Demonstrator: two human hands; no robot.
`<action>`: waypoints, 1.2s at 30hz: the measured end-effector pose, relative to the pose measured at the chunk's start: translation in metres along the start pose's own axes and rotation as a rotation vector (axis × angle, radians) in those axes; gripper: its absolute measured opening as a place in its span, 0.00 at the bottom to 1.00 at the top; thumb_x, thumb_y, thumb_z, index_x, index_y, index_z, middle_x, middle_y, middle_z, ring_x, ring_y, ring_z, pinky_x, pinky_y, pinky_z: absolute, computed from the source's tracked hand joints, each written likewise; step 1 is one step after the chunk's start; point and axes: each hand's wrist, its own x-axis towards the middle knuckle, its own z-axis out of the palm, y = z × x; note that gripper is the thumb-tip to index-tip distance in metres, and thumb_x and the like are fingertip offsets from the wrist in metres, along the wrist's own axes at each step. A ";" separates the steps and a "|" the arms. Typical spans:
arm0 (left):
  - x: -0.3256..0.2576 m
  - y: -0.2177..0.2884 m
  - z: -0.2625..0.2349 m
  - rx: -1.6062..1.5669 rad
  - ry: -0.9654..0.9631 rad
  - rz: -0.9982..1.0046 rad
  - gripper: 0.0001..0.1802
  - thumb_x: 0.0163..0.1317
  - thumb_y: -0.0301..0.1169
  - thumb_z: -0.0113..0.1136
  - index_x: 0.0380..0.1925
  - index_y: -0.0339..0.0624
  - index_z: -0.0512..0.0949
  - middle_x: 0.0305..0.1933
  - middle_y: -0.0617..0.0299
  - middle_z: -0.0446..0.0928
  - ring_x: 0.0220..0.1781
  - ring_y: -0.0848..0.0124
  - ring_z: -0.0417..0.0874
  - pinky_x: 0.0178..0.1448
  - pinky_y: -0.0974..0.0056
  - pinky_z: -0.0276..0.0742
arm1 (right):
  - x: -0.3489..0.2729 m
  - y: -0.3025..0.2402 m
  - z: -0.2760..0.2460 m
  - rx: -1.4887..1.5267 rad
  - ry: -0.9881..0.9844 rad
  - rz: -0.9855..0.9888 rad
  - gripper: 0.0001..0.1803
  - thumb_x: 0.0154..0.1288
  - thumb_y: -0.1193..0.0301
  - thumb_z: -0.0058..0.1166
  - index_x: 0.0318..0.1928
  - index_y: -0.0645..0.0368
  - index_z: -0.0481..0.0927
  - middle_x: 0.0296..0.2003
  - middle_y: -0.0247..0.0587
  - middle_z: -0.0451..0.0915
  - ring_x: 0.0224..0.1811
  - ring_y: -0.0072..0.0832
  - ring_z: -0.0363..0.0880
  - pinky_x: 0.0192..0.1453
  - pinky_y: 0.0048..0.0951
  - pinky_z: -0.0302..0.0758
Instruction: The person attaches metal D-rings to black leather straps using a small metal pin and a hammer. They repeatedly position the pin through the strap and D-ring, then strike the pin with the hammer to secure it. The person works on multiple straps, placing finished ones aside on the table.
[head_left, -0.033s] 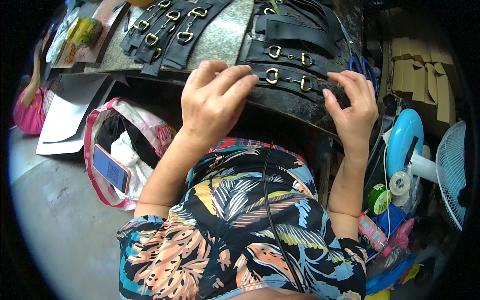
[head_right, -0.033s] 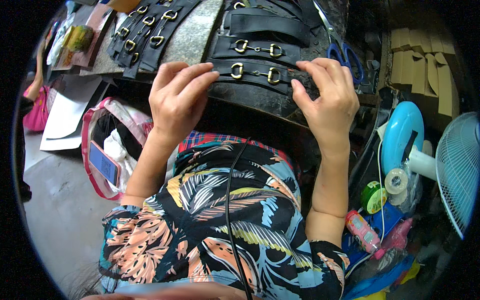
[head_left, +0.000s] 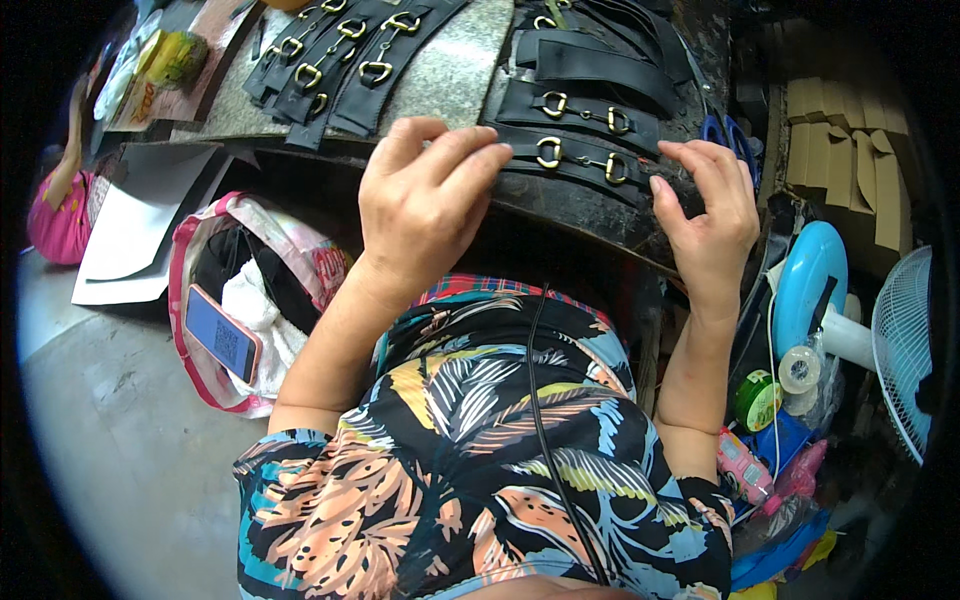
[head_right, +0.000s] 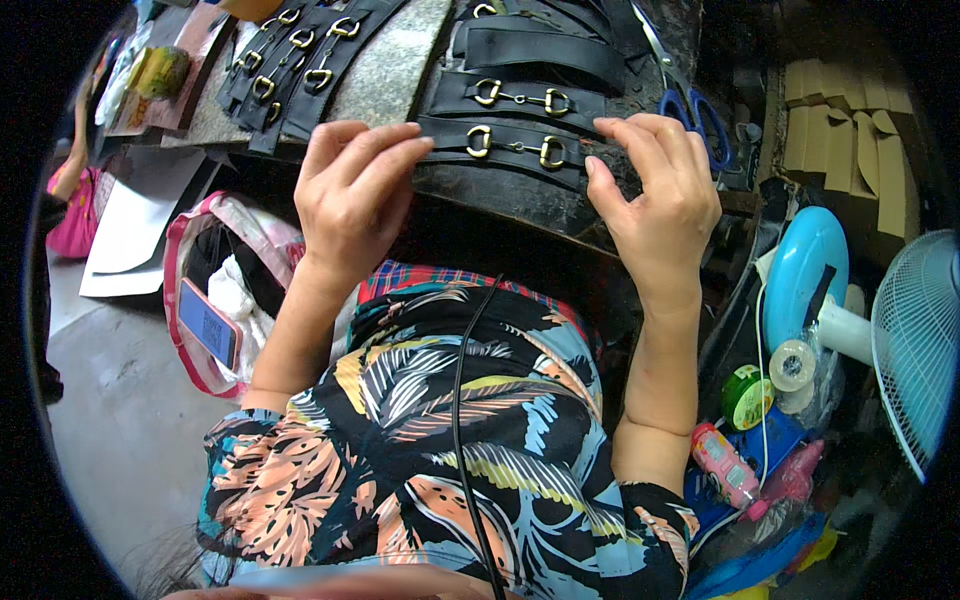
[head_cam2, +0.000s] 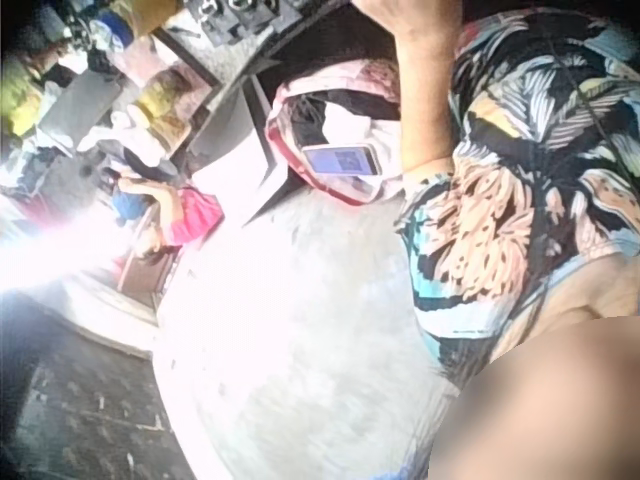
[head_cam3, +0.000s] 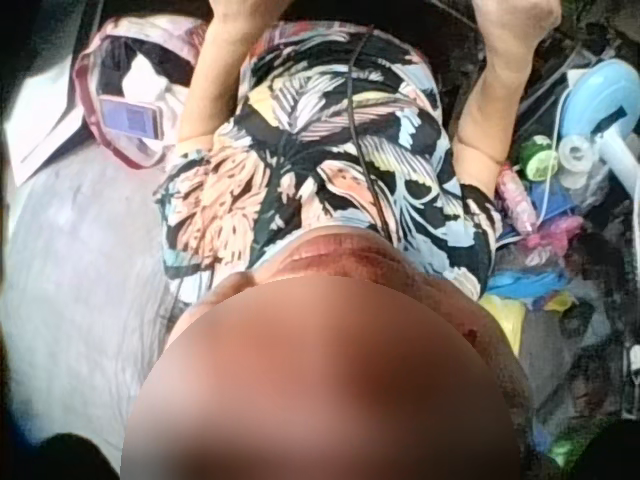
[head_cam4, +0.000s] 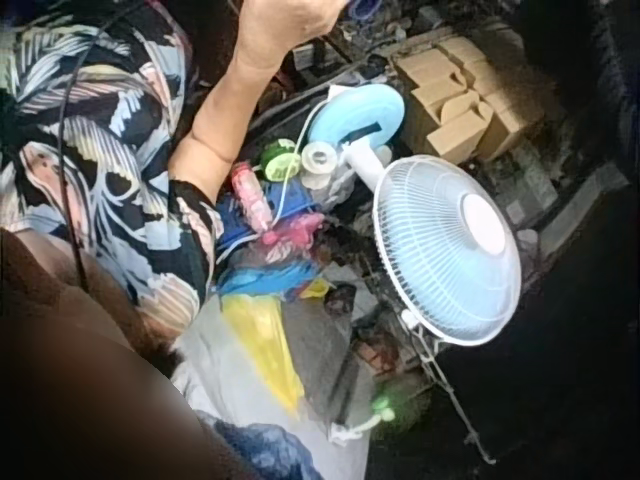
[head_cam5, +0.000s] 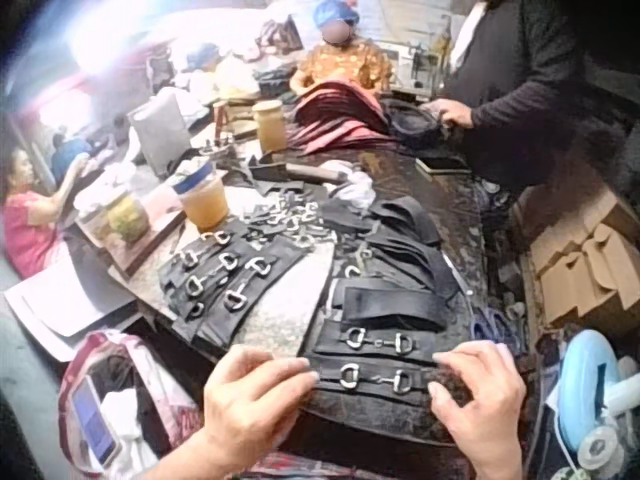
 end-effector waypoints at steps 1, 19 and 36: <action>0.001 -0.004 -0.001 0.002 0.026 -0.028 0.16 0.46 0.25 0.71 0.39 0.47 0.86 0.44 0.66 0.85 0.45 0.62 0.81 0.48 0.59 0.78 | 0.007 -0.001 0.004 0.042 0.005 -0.028 0.12 0.55 0.74 0.69 0.42 0.55 0.89 0.41 0.37 0.84 0.44 0.37 0.82 0.48 0.37 0.79; 0.004 -0.001 0.004 0.050 0.033 -0.135 0.10 0.51 0.29 0.73 0.36 0.47 0.87 0.38 0.66 0.79 0.44 0.62 0.76 0.49 0.61 0.76 | 0.031 -0.037 0.058 0.235 -0.147 -0.169 0.09 0.52 0.72 0.72 0.35 0.53 0.86 0.37 0.33 0.81 0.41 0.34 0.81 0.43 0.35 0.81; 0.013 0.006 0.013 -0.252 0.007 -0.279 0.03 0.57 0.29 0.72 0.30 0.44 0.87 0.36 0.64 0.81 0.43 0.59 0.78 0.50 0.57 0.76 | 0.029 -0.032 0.061 0.375 -0.064 -0.183 0.09 0.55 0.73 0.71 0.38 0.54 0.88 0.38 0.36 0.86 0.42 0.36 0.83 0.47 0.35 0.81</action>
